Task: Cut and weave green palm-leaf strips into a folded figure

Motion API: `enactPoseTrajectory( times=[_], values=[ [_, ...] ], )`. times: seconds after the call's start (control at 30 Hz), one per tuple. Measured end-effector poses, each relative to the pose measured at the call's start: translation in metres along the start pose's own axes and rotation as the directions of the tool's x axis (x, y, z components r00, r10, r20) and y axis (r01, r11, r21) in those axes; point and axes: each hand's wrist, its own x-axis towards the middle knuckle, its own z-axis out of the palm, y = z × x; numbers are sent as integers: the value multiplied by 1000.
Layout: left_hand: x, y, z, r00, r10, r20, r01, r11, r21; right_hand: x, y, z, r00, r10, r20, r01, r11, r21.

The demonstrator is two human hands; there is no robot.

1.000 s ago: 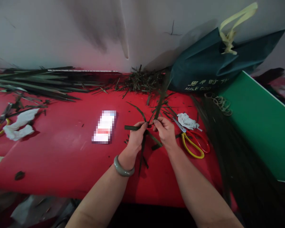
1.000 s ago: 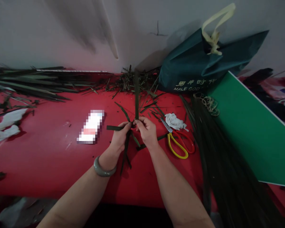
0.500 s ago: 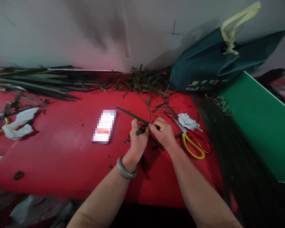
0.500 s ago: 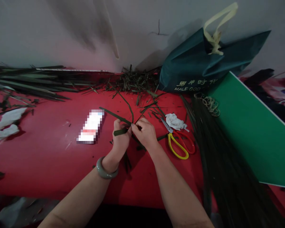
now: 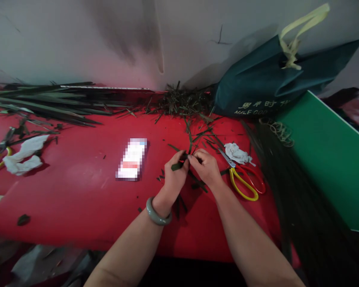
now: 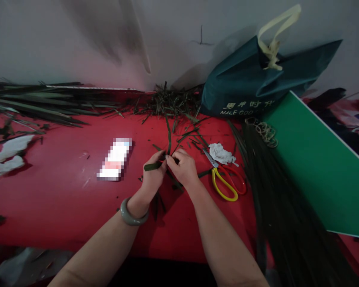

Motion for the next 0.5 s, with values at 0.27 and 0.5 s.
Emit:
enactPoseTrajectory(
  times=[0.27,0.5],
  values=[
    [8,-12,0,981,-190,-46,181,971,-157,0,1,0,994,-95,59,93,995,29],
    [8,2,1,954,-297,-51,257,890,-377,-2,6,5,999,-33,-5,33,998,61]
  ],
)
